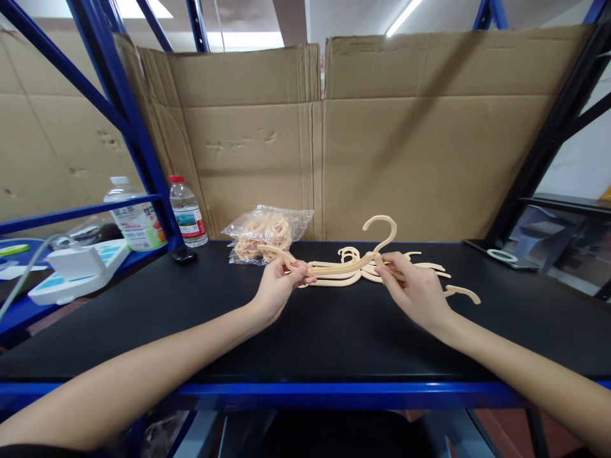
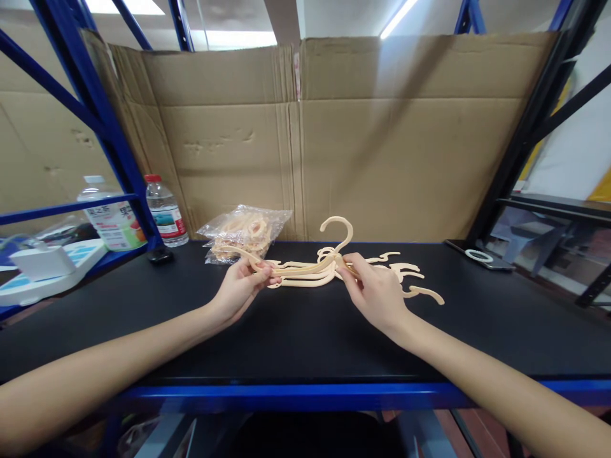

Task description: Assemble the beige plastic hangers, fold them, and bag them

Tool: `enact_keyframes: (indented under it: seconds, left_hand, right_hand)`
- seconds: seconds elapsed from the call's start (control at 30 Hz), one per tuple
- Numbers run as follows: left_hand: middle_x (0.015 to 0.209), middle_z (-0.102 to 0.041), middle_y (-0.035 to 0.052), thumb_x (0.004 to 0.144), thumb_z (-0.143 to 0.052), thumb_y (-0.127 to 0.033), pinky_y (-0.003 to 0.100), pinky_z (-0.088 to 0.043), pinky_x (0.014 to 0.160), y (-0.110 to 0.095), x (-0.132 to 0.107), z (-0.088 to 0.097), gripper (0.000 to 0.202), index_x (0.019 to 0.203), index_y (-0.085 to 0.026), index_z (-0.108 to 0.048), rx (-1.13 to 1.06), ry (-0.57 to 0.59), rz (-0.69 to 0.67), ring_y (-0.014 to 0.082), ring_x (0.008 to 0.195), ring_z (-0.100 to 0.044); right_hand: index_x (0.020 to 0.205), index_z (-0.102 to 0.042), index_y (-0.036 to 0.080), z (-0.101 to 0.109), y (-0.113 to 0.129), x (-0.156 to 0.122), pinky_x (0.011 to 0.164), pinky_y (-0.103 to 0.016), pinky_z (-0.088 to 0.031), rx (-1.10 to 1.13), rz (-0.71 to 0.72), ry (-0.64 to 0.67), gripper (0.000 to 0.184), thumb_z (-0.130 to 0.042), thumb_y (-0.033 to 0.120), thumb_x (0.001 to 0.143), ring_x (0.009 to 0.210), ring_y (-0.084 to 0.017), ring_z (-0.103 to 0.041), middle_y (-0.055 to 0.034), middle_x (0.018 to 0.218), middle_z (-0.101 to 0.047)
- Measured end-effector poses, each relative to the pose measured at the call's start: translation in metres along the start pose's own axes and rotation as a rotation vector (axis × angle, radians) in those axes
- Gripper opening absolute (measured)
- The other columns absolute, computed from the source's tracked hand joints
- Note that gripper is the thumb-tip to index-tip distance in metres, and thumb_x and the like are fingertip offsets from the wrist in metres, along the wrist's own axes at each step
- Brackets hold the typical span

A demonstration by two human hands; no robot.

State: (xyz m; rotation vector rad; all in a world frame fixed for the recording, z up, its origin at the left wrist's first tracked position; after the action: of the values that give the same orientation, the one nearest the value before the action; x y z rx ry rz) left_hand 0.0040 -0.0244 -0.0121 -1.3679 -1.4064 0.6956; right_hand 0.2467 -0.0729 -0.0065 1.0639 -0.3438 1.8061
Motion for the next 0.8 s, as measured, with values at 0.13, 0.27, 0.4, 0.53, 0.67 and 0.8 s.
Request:
enact_keyframes:
  seconds: [0.13,0.27,0.4,0.53,0.67,0.8]
  left_hand:
    - [0.075,-0.063,0.003,0.063,-0.081,-0.018,0.029,-0.056,0.076,0.002,0.002,-0.002,0.028,0.067,-0.011,-0.054,-0.064,0.033,0.044,0.0151,0.074,-0.065]
    - [0.078,-0.065,0.006,0.067,-0.077,-0.02,0.026,-0.055,0.072,0.002,0.002,-0.001,0.021,0.071,-0.01,-0.058,-0.045,0.035,0.083,0.0141,0.069,-0.065]
    - [0.082,-0.065,0.0082,0.073,-0.071,-0.029,0.027,-0.054,0.063,0.003,-0.006,-0.006,0.022,0.071,-0.012,-0.058,0.141,0.237,0.186,0.0154,0.065,-0.065]
    - [0.083,-0.066,0.0098,0.079,-0.064,-0.025,0.031,-0.052,0.066,-0.004,-0.031,-0.022,0.01,0.076,-0.015,-0.063,0.621,0.701,-0.076,0.0194,0.072,-0.063]
    - [0.109,-0.064,0.0132,0.081,-0.06,-0.019,0.04,-0.041,0.097,-0.012,-0.05,-0.032,0.021,0.102,-0.021,-0.066,0.909,0.989,-0.49,0.0288,0.111,-0.054]
    - [0.133,-0.05,0.0145,0.084,-0.059,-0.03,0.049,-0.029,0.107,-0.009,-0.045,-0.026,0.039,0.122,-0.021,-0.057,1.139,0.851,-0.596,0.0332,0.129,-0.038]
  right_hand:
    - [0.095,-0.058,0.02,-0.001,-0.005,0.005,0.053,-0.026,-0.043,0.119,-0.085,0.024,0.018,-0.048,0.035,0.092,0.056,-0.017,-0.06,-0.0021,0.068,-0.065]
    - [0.089,-0.06,0.02,-0.002,-0.013,0.01,0.057,-0.027,-0.044,0.153,-0.093,0.001,0.019,-0.048,0.035,0.091,0.068,-0.018,-0.06,-0.005,0.079,-0.064]
    - [0.084,-0.06,0.02,-0.002,-0.027,0.014,0.056,-0.027,-0.042,0.112,-0.11,-0.02,0.02,-0.049,0.035,0.091,0.061,-0.016,-0.055,-0.0022,0.071,-0.059]
    - [0.084,-0.061,0.019,-0.004,-0.038,0.016,0.057,-0.028,-0.041,0.073,-0.076,0.062,0.019,-0.051,0.033,0.089,0.061,-0.016,-0.054,-0.0017,0.069,-0.057]
    - [0.082,-0.061,0.018,-0.014,-0.039,0.013,0.058,-0.028,-0.04,0.037,-0.047,0.211,0.018,-0.05,0.03,0.089,0.062,-0.016,-0.054,-0.002,0.07,-0.058]
    - [0.071,-0.057,0.018,-0.025,-0.034,0.007,0.06,-0.03,-0.039,-0.003,0.042,0.341,0.022,-0.048,0.027,0.089,0.063,-0.017,-0.052,-0.0023,0.065,-0.057]
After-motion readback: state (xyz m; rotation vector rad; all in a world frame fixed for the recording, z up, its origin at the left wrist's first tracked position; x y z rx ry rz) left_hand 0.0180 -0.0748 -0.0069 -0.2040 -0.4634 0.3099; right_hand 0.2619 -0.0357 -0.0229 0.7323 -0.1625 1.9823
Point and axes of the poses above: each hand's wrist, its own x-axis towards the middle knuckle, its own z-axis out of the back of the hand, y = z × x, the point moved 2 cm from there along x, towards the middle knuckle
